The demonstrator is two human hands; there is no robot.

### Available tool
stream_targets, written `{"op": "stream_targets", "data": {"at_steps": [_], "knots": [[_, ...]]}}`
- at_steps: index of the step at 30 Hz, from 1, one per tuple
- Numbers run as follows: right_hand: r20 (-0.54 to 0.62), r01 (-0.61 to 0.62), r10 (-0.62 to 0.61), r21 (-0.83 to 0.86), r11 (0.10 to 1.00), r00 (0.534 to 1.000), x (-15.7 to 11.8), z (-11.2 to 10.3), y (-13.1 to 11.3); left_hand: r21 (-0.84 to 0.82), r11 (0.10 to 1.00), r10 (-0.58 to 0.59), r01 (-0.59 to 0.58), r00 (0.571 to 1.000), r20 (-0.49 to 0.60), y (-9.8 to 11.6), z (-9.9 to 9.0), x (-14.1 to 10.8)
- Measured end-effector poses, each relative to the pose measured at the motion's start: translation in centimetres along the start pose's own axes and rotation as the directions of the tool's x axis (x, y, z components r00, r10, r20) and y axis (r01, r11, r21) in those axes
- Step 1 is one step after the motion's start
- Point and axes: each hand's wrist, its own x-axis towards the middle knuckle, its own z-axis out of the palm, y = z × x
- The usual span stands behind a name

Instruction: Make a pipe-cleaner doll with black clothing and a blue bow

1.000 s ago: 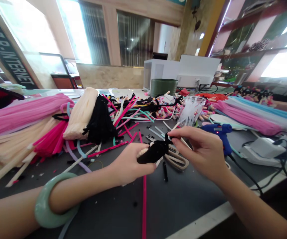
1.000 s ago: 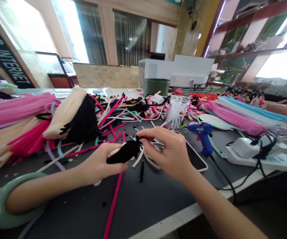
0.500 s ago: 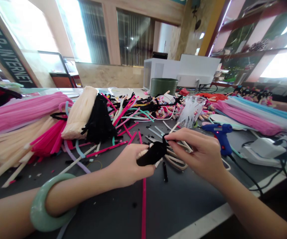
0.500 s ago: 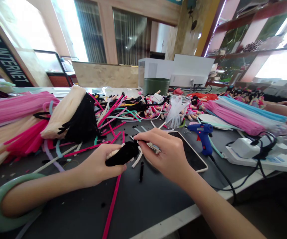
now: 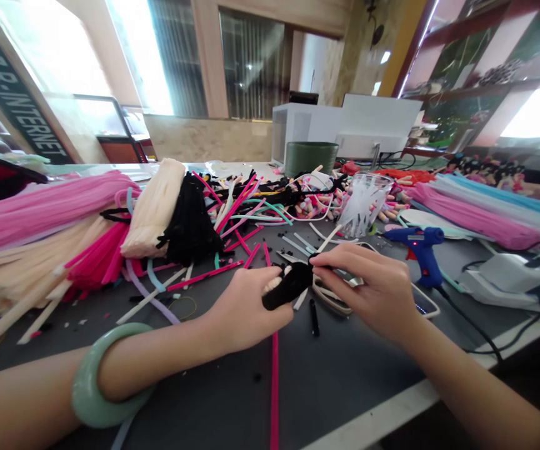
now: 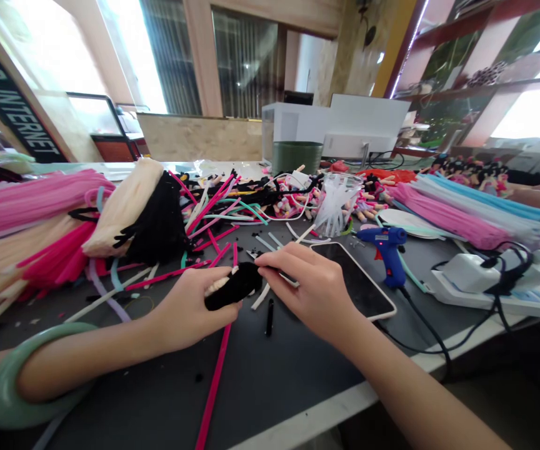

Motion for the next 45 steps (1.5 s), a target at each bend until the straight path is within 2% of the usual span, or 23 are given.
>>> {"op": "stream_targets", "data": {"at_steps": [5, 15, 22, 27, 34, 38, 41, 45], "knots": [[-0.013, -0.019, 0.019, 0.022, 1.0, 1.0, -0.6, 0.2, 0.2, 0.103, 0.993, 0.057, -0.056, 0.998, -0.008, -0.2, 0.1, -0.2], [-0.006, -0.027, 0.027, 0.023, 0.999, 1.0, -1.2, 0.3, 0.2, 0.246, 0.966, 0.077, -0.073, 0.997, -0.006, -0.4, 0.3, -0.3], [-0.025, 0.02, -0.02, -0.028, 0.999, 0.999, -1.7, 0.4, 0.2, 0.349, 0.933, 0.092, -0.089, 0.996, 0.008, -0.4, 0.1, -0.3], [-0.014, 0.032, -0.033, -0.06, 0.998, 0.999, -1.6, 0.2, 0.3, 0.353, 0.93, 0.104, -0.099, 0.995, 0.006, -0.5, 0.0, -0.3], [-0.018, 0.027, -0.029, -0.093, 0.995, 0.999, -1.6, 0.2, 0.3, 0.34, 0.924, 0.181, -0.174, 0.983, 0.011, -0.9, 0.2, -0.2], [-0.047, -0.091, 0.086, -0.13, 0.987, 0.995, -1.9, 0.4, 0.4, 0.35, 0.919, 0.186, -0.182, 0.982, 0.021, -0.9, 0.2, -0.1], [-0.018, -0.14, 0.139, -0.135, 0.981, 0.99, -2.0, 0.3, 0.7, 0.356, 0.915, 0.193, -0.188, 0.981, 0.02, -0.9, 0.1, 0.1], [0.03, -0.082, 0.087, -0.138, 0.987, 0.996, -1.8, 0.2, 0.9, 0.352, 0.919, 0.181, -0.179, 0.983, 0.028, -0.9, 0.0, 0.3]]}}
